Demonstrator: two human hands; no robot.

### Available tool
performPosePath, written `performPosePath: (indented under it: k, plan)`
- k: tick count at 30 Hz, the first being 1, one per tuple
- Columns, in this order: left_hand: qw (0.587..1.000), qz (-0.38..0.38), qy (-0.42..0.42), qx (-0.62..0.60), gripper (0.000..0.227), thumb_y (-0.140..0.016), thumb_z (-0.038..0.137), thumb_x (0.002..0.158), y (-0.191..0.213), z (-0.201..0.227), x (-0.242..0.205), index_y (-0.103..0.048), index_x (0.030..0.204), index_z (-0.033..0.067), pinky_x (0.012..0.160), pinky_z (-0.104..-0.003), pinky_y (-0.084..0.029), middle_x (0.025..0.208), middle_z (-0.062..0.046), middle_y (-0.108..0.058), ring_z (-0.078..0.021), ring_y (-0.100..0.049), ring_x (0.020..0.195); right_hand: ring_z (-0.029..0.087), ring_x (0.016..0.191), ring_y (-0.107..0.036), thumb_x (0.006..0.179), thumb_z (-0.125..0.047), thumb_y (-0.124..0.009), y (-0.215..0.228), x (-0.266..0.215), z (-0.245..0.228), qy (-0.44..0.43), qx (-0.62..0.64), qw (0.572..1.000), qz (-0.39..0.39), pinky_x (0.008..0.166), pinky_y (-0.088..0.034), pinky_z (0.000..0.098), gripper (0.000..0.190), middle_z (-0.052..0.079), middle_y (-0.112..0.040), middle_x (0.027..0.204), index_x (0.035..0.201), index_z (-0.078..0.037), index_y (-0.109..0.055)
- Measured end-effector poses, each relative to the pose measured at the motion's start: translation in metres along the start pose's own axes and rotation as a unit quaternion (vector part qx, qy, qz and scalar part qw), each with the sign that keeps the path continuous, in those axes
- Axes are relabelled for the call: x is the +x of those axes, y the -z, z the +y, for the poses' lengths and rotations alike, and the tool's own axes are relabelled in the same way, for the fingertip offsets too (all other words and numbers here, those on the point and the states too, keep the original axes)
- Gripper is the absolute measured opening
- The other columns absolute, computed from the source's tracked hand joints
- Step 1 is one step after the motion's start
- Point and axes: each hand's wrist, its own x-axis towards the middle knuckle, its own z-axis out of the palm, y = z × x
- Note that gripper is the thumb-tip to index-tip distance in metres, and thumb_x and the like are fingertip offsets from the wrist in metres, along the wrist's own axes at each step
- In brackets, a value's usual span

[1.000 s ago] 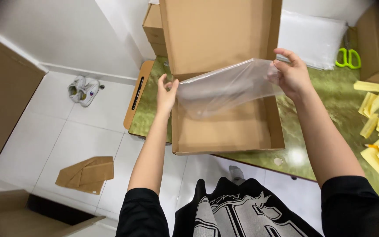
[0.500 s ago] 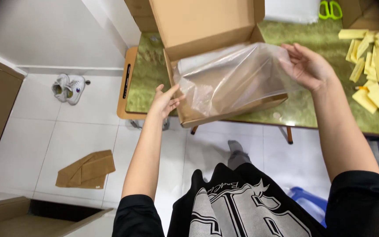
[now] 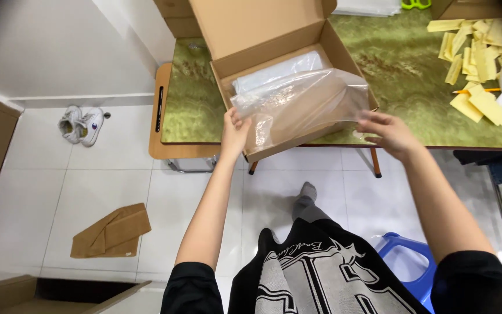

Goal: The person unboxes a garment from a cardboard box, removes it from a plastic bag, and hangs it on a garment rack using a hanger.

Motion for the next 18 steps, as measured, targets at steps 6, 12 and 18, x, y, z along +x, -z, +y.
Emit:
performPosePath:
  k: [6, 12, 18]
  plan:
    - [0.988, -0.087, -0.072, 0.109, 0.081, -0.089, 0.047, 0.086, -0.023, 0.038, -0.020, -0.053, 0.153, 0.0192, 0.127, -0.061, -0.032, 0.163, -0.024, -0.036, -0.0493, -0.038, 0.153, 0.030, 0.094, -0.079, 0.104, -0.012, -0.073, -0.043, 0.000, -0.041, 0.072, 0.068, 0.994, 0.039, 0.088, -0.065, 0.0442, 0.023, 0.019, -0.075, 0.105, 0.124, 0.000, -0.074]
    - [0.943, -0.131, -0.184, 0.246, 0.106, -0.092, 0.026, 0.087, -0.062, 0.131, -0.077, -0.028, 0.170, 0.0218, 0.125, -0.074, -0.015, 0.174, -0.028, -0.012, -0.0560, -0.015, 0.159, 0.034, 0.089, -0.080, 0.106, -0.013, -0.071, -0.054, -0.005, -0.081, 0.080, 0.275, 0.957, -0.050, 0.081, -0.070, 0.0516, 0.018, 0.025, -0.078, 0.108, 0.116, 0.002, -0.069]
    - [0.879, 0.058, -0.310, 0.358, 0.089, -0.075, -0.011, 0.080, -0.058, 0.077, -0.078, -0.048, 0.158, 0.0206, 0.117, -0.058, -0.040, 0.152, -0.014, -0.048, -0.0366, -0.051, 0.141, 0.023, 0.088, -0.084, 0.104, -0.022, -0.076, -0.023, -0.014, -0.067, 0.055, 0.335, 0.940, 0.035, 0.082, -0.072, 0.0370, 0.009, 0.011, -0.082, 0.101, 0.110, -0.015, -0.074]
